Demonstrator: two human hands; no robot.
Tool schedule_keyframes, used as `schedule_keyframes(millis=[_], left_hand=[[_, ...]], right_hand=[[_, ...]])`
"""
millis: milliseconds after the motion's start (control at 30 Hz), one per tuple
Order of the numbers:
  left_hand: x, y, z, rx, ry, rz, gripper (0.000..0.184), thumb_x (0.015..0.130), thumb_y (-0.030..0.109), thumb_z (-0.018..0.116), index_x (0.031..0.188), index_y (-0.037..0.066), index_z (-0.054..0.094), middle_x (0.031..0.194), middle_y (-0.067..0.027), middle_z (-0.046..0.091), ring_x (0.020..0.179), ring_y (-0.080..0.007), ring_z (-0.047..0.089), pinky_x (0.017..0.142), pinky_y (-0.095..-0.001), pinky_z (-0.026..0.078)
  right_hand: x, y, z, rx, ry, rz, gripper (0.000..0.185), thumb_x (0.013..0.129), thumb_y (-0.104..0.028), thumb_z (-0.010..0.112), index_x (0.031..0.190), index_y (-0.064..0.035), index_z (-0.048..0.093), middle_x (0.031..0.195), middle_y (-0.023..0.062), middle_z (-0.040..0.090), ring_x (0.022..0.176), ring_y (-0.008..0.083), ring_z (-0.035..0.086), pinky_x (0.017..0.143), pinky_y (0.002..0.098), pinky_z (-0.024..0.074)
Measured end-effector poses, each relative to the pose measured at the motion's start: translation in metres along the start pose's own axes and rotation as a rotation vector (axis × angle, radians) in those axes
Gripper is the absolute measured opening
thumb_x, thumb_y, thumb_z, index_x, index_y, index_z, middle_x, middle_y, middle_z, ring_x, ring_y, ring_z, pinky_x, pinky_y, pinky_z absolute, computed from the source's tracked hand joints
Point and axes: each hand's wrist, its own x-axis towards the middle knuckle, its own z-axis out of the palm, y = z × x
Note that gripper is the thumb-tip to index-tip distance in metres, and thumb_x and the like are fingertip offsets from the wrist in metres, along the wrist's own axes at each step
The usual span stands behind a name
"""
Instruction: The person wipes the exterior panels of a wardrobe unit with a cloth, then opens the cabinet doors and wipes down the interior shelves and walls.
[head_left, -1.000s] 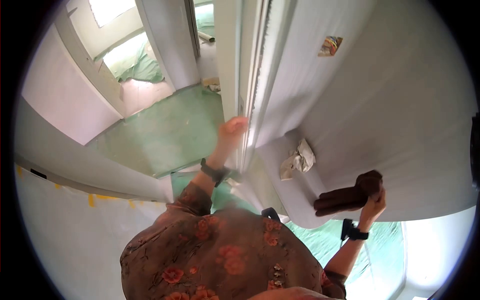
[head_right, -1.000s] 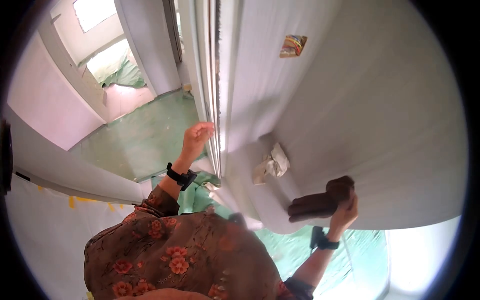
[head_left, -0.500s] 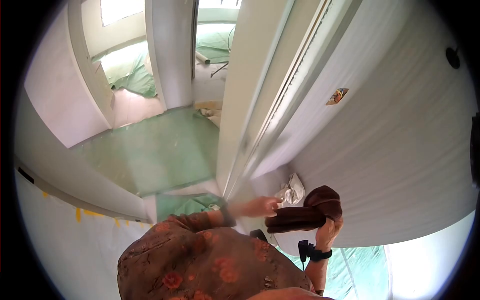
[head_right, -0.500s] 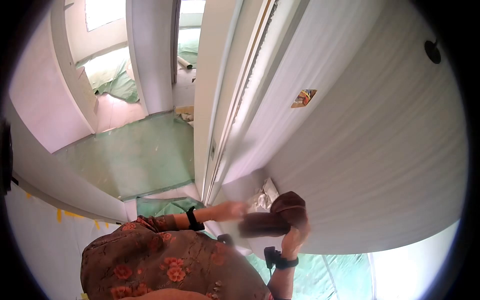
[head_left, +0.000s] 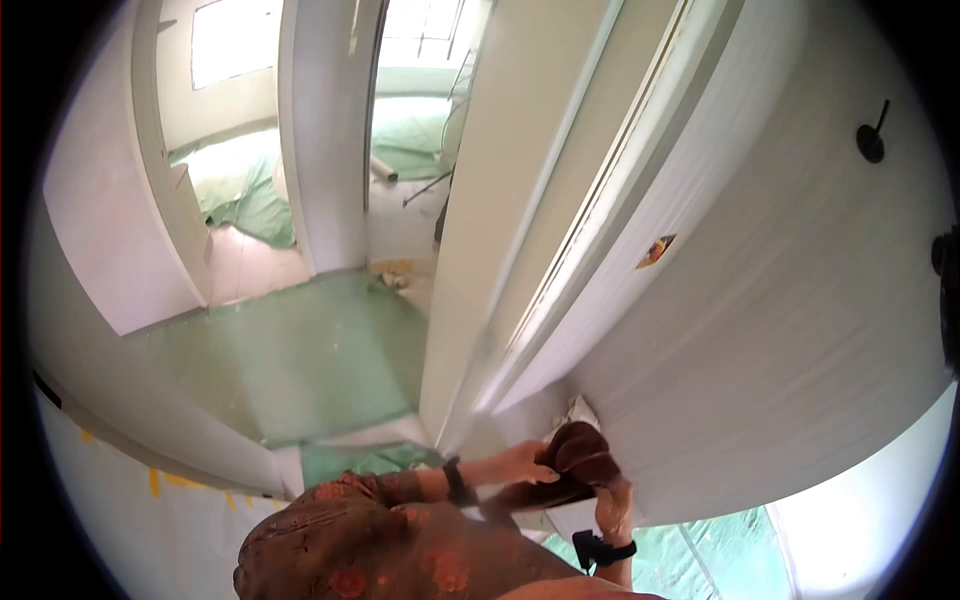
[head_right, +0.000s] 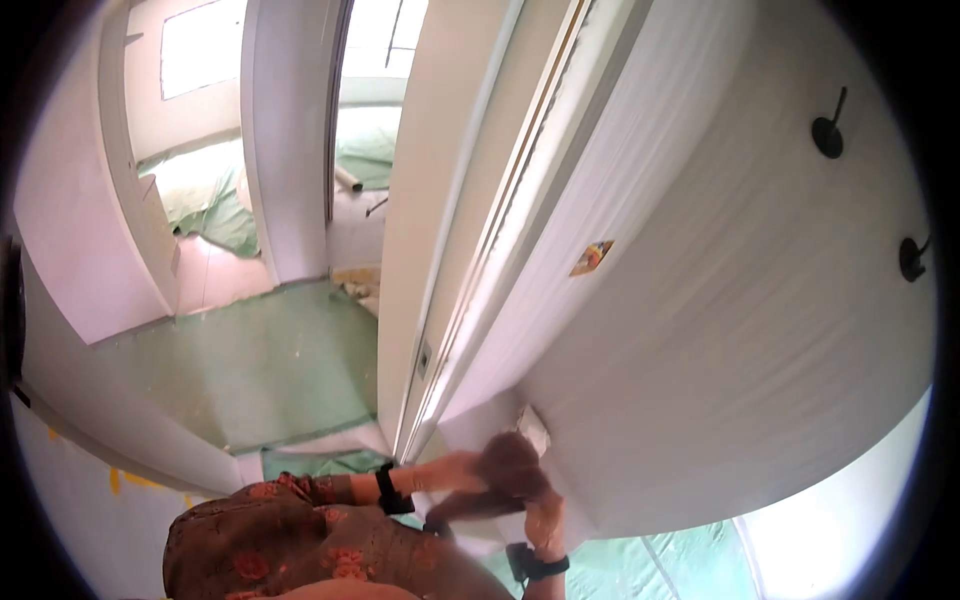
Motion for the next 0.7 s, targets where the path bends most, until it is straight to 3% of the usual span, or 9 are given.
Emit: schedule_keyframes(millis=[167, 233, 300, 333, 400, 533, 600, 667, 700], left_hand=[[0.004, -0.004, -0.002, -0.024, 0.122, 0.1, 0.03, 0.085, 0.01, 0.058, 0.113, 0.001, 0.058, 0.094, -0.0007, 0.061, 0.079, -0.0085, 0.053, 0.064, -0.0244, 0.045], [0.003, 0.008, -0.006, -0.004, 0.155, 0.137, 0.029, 0.085, 0.009, 0.057, 0.113, 0.002, 0.058, 0.094, -0.0003, 0.061, 0.079, -0.0089, 0.053, 0.063, -0.0245, 0.044], [-0.006, 0.036, -0.002, -0.299, 0.223, 0.133, 0.028, 0.085, 0.007, 0.054, 0.113, 0.002, 0.057, 0.096, -0.0009, 0.06, 0.08, -0.0104, 0.055, 0.065, -0.0246, 0.046], [-0.011, 0.047, 0.001, -0.286, 0.22, 0.14, 0.028, 0.085, 0.007, 0.054, 0.113, 0.002, 0.057, 0.096, -0.0009, 0.06, 0.08, -0.0104, 0.055, 0.065, -0.0246, 0.046], [-0.016, 0.065, 0.011, -0.347, 0.265, 0.137, 0.027, 0.084, 0.005, 0.052, 0.111, 0.001, 0.055, 0.099, -0.0031, 0.06, 0.083, -0.0114, 0.057, 0.068, -0.0248, 0.049], [-0.023, 0.096, 0.048, -0.419, 0.149, 0.183, 0.027, 0.08, 0.001, 0.046, 0.104, 0.002, 0.055, 0.096, -0.0051, 0.059, 0.087, -0.0134, 0.06, 0.07, -0.025, 0.05], [-0.018, 0.103, 0.067, -0.394, 0.136, 0.178, 0.027, 0.077, 0.001, 0.045, 0.102, 0.002, 0.055, 0.093, -0.005, 0.057, 0.083, -0.0127, 0.058, 0.064, -0.0232, 0.048], [-0.012, 0.087, 0.072, -0.405, 0.014, 0.217, 0.045, 0.086, 0.002, 0.048, 0.131, -0.001, 0.046, 0.116, -0.0057, 0.059, 0.104, -0.015, 0.057, 0.092, -0.0305, 0.046], [-0.011, 0.083, 0.081, -0.416, 0.011, 0.21, 0.047, 0.085, 0.001, 0.048, 0.132, -0.001, 0.045, 0.116, -0.0065, 0.059, 0.106, -0.0152, 0.057, 0.093, -0.0305, 0.046]], right_hand=[[-0.01, -0.031, 0.018, 0.158, 0.108, 0.198, 0.021, 0.077, -0.007, 0.054, 0.094, 0.0015, 0.064, 0.076, 0.0193, 0.063, 0.076, 0.0234, 0.063, 0.072, 0.0337, 0.0484], [-0.029, -0.004, 0.015, 0.113, 0.073, 0.237, 0.022, 0.078, -0.007, 0.054, 0.096, 0.0019, 0.064, 0.075, 0.018, 0.063, 0.075, 0.0218, 0.064, 0.071, 0.0327, 0.0489], [-0.041, 0.002, 0.009, -0.015, -0.01, 0.341, 0.024, 0.079, -0.007, 0.055, 0.099, 0.0027, 0.064, 0.071, 0.0139, 0.064, 0.067, 0.0189, 0.06, 0.065, 0.0304, 0.0484], [-0.045, 0.003, 0.009, -0.01, -0.001, 0.329, 0.024, 0.079, -0.007, 0.055, 0.099, 0.0027, 0.064, 0.071, 0.0139, 0.064, 0.067, 0.0189, 0.06, 0.065, 0.0304, 0.0484], [-0.057, 0.008, 0.008, 0.077, -0.008, 0.382, 0.022, 0.08, -0.007, 0.067, 0.099, 0.004, 0.065, 0.074, 0.0031, 0.065, 0.071, 0.008, 0.055, 0.065, 0.0274, 0.0475], [-0.082, -0.021, -0.011, 0.181, -0.046, 0.401, 0.025, 0.078, -0.009, 0.073, 0.097, 0.0042, 0.065, 0.075, 0.0041, 0.065, 0.071, 0.0078, 0.055, 0.063, 0.0255, 0.0467], [-0.103, -0.016, -0.019, 0.197, -0.047, 0.426, 0.025, 0.077, -0.01, 0.075, 0.095, 0.0042, 0.064, 0.075, 0.0033, 0.064, 0.07, 0.0076, 0.054, 0.062, 0.0251, 0.0461], [-0.124, -0.019, -0.024, 0.214, -0.035, 0.452, 0.026, 0.076, -0.011, 0.077, 0.093, 0.0043, 0.064, 0.074, 0.0024, 0.063, 0.07, 0.0075, 0.054, 0.061, 0.0247, 0.0456], [-0.134, -0.027, -0.026, 0.307, -0.077, 0.469, 0.026, 0.075, -0.011, 0.078, 0.091, 0.0038, 0.064, 0.074, 0.0015, 0.062, 0.07, 0.0073, 0.054, 0.061, 0.0247, 0.046]])
